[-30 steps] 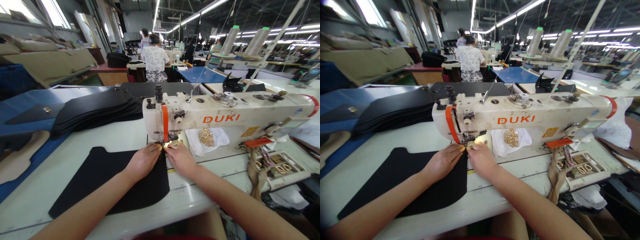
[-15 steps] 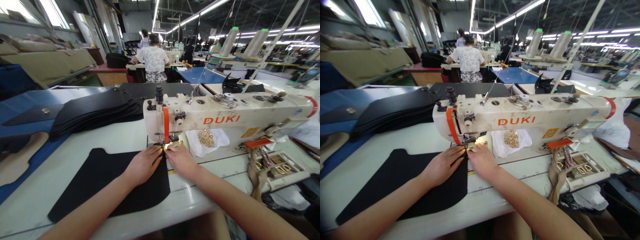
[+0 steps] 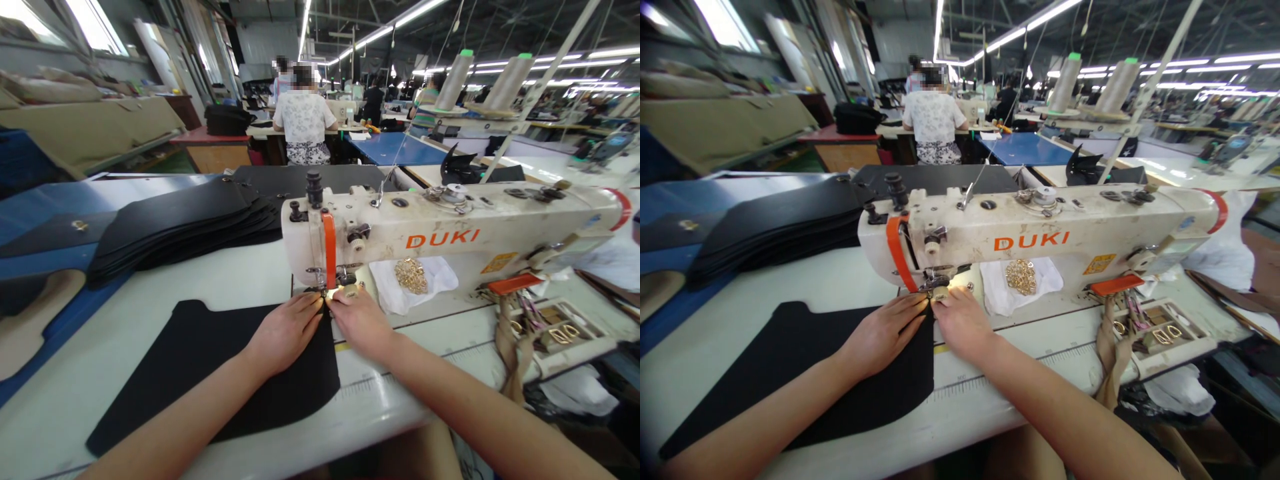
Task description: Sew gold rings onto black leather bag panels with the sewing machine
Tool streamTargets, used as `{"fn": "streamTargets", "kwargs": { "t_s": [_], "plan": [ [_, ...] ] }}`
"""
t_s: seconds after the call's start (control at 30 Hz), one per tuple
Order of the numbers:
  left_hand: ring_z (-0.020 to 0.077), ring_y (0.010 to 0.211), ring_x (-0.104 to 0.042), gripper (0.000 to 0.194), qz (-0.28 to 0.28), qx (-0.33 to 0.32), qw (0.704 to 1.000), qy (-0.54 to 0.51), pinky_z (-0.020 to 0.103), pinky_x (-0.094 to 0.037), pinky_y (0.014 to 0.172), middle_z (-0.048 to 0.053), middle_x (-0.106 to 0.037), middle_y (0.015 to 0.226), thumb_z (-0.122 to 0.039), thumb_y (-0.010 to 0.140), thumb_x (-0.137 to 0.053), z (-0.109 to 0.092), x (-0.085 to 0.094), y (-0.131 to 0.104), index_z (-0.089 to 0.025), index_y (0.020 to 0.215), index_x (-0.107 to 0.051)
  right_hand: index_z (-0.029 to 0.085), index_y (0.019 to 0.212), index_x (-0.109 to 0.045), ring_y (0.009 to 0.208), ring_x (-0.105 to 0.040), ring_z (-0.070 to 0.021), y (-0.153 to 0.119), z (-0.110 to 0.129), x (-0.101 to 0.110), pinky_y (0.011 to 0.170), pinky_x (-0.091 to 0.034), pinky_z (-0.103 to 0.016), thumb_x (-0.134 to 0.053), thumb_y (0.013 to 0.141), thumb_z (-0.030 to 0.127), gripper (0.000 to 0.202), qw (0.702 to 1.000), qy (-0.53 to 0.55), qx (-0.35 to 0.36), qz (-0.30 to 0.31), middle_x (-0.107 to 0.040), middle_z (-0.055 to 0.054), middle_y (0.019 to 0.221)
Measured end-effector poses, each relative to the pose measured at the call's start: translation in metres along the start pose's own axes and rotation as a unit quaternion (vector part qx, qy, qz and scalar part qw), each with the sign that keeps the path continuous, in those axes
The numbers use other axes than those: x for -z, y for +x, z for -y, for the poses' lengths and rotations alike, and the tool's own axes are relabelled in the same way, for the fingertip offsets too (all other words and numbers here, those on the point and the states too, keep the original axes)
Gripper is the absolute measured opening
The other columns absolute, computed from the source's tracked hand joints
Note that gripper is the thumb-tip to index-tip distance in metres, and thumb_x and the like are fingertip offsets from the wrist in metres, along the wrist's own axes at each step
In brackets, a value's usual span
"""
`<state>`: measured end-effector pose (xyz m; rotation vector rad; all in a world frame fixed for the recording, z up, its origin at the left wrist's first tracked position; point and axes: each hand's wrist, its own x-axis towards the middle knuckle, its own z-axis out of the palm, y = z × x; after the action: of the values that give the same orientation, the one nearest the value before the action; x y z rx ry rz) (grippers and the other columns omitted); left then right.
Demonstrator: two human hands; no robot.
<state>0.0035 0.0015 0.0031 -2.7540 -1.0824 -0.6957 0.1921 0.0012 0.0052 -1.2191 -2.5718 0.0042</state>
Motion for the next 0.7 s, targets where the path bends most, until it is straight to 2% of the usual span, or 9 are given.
{"fn": "streamTargets", "kwargs": {
  "t_s": [0.27,0.7],
  "plan": [
    [0.0236,0.106,-0.063,0.031,-0.004,-0.007,1.000,0.007,0.041,-0.052,0.096,0.013,-0.069,0.111,-0.022,0.093,-0.040,0.0013,-0.0011,0.0001,-0.010,0.108,-0.065,0.014,0.097,-0.060,0.089,-0.052,-0.0229,0.0012,-0.0017,-0.0055,0.088,-0.037,-0.040,-0.047,0.090,0.014,0.015,1.000,-0.019,0.008,-0.012,-0.062,-0.007,0.093],
    [0.0220,0.106,-0.063,0.030,-0.005,-0.003,1.000,0.028,0.038,-0.052,0.096,0.013,-0.069,0.110,-0.021,0.094,-0.041,-0.0012,-0.0012,-0.0001,-0.009,0.109,-0.063,0.013,0.093,-0.062,0.086,-0.052,-0.0215,-0.0016,-0.0006,-0.0032,0.086,-0.039,-0.036,-0.048,0.090,0.013,0.014,0.999,-0.028,0.013,-0.011,-0.061,-0.007,0.091]
  ]
}}
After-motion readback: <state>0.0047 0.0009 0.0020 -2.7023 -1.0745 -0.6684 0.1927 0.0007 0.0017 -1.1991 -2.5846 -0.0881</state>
